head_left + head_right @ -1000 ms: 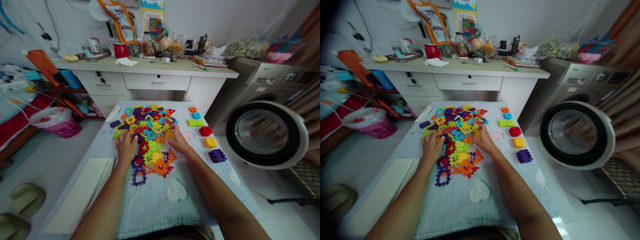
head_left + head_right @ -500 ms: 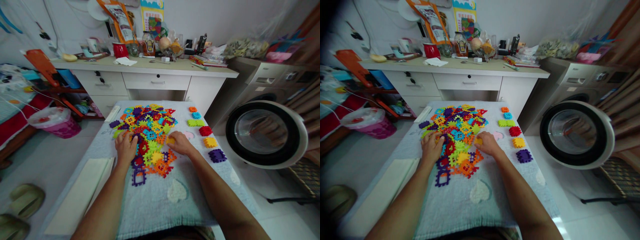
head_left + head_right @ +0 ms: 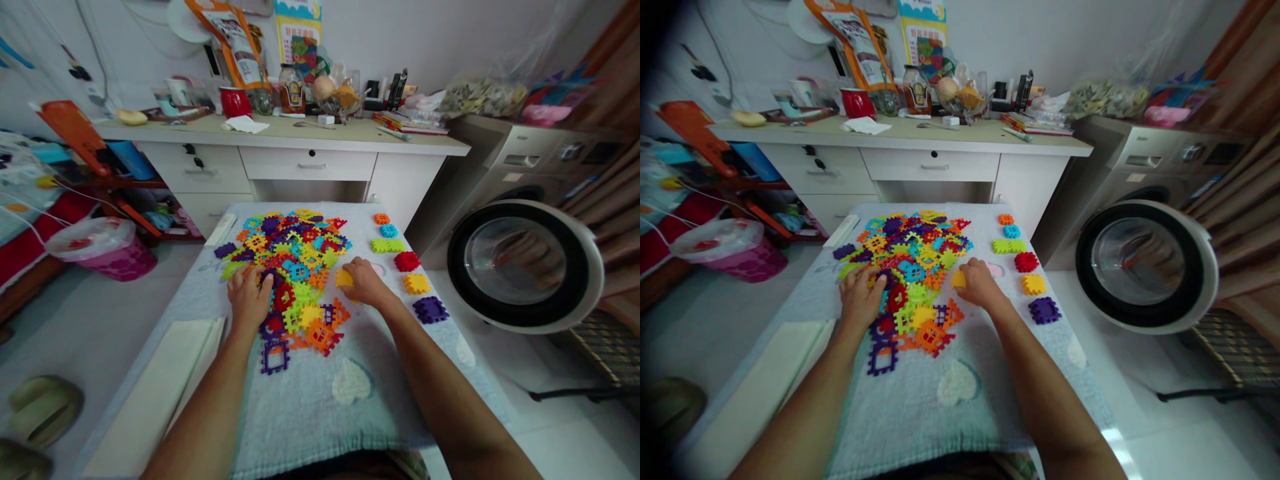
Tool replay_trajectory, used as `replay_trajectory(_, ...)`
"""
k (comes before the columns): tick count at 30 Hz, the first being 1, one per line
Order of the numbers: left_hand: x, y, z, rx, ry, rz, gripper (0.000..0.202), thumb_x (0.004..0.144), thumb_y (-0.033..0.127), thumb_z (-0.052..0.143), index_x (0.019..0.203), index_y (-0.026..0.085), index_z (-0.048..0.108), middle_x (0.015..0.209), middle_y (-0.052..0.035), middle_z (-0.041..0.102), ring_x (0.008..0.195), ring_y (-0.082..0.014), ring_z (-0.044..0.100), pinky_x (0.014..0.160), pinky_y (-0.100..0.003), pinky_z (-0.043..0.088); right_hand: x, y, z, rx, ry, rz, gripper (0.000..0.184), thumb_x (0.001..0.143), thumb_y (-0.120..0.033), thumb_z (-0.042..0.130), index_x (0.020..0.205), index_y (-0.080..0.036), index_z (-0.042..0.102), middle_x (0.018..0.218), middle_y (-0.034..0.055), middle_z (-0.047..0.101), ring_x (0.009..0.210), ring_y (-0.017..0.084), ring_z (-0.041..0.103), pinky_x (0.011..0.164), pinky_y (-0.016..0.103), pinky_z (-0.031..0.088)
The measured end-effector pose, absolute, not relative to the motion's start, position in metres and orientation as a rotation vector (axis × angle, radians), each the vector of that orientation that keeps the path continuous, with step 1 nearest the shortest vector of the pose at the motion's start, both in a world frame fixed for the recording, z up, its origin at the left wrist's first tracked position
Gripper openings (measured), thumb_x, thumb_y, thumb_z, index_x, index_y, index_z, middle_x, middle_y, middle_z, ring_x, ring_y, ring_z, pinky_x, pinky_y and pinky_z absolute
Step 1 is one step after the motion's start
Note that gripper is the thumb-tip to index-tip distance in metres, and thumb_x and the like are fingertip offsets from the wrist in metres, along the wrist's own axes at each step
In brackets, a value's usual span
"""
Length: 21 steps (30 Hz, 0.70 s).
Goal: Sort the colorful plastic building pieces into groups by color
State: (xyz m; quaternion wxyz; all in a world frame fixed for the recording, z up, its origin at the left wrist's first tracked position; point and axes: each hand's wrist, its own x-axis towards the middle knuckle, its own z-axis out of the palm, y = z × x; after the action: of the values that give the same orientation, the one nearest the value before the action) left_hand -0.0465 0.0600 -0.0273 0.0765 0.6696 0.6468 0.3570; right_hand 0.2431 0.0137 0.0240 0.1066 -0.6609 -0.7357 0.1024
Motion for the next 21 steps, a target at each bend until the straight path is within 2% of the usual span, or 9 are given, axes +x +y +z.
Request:
replay_trajectory(3,-0.047,0.061,-0.030,2.004,1.923,1.067,0.041,0.091,0.047,0.046,0.112,0.019,0.067,0.134,-0.0175,0.056,0.135,-0.0308,0.046,0.118,-0.052,0.031,0.279,-0.001,0.040,-1.889,-2.067,0.297,0.049,0.079,-0.025,0.073,0.126,-0.014,0.066,0.120,0.0137,0.063,0.110,0.026,0.059,0.100,0.037,0.046)
replay_trajectory(11,-0.049,0.062,-0.033,1.993,1.904,1.056,0.040,0.091,0.047,0.046,0.112,0.020,0.066,0.131,-0.0164,0.055,0.134,-0.0311,0.047,0.119,-0.052,0.030,0.406,-0.046,0.052,-2.075,-1.979,0.238,0.053,0.073,-0.014,0.068,0.125,-0.018,0.067,0.119,0.0117,0.064,0.109,0.024,0.063,0.103,0.037,0.047)
replay_trajectory(16,-0.049,0.064,-0.034,1.998,1.890,1.042,0.042,0.090,0.048,0.045,0.112,0.019,0.066,0.132,-0.0174,0.055,0.135,-0.0319,0.046,0.119,-0.052,0.030,0.420,-0.050,0.043,-2.133,-2.051,0.274,0.054,0.072,-0.011,0.068,0.126,-0.014,0.067,0.119,0.0147,0.064,0.112,0.026,0.063,0.106,0.038,0.046)
replay_trajectory(21,-0.050,0.064,-0.034,1.982,1.901,1.043,0.044,0.090,0.049,0.044,0.114,0.018,0.066,0.132,-0.0178,0.056,0.135,-0.0314,0.046,0.119,-0.051,0.030,0.413,-0.045,0.044,-2.163,-2.095,0.315,0.052,0.071,-0.008,0.070,0.121,-0.019,0.070,0.117,0.0128,0.065,0.107,0.026,0.065,0.104,0.039,0.048)
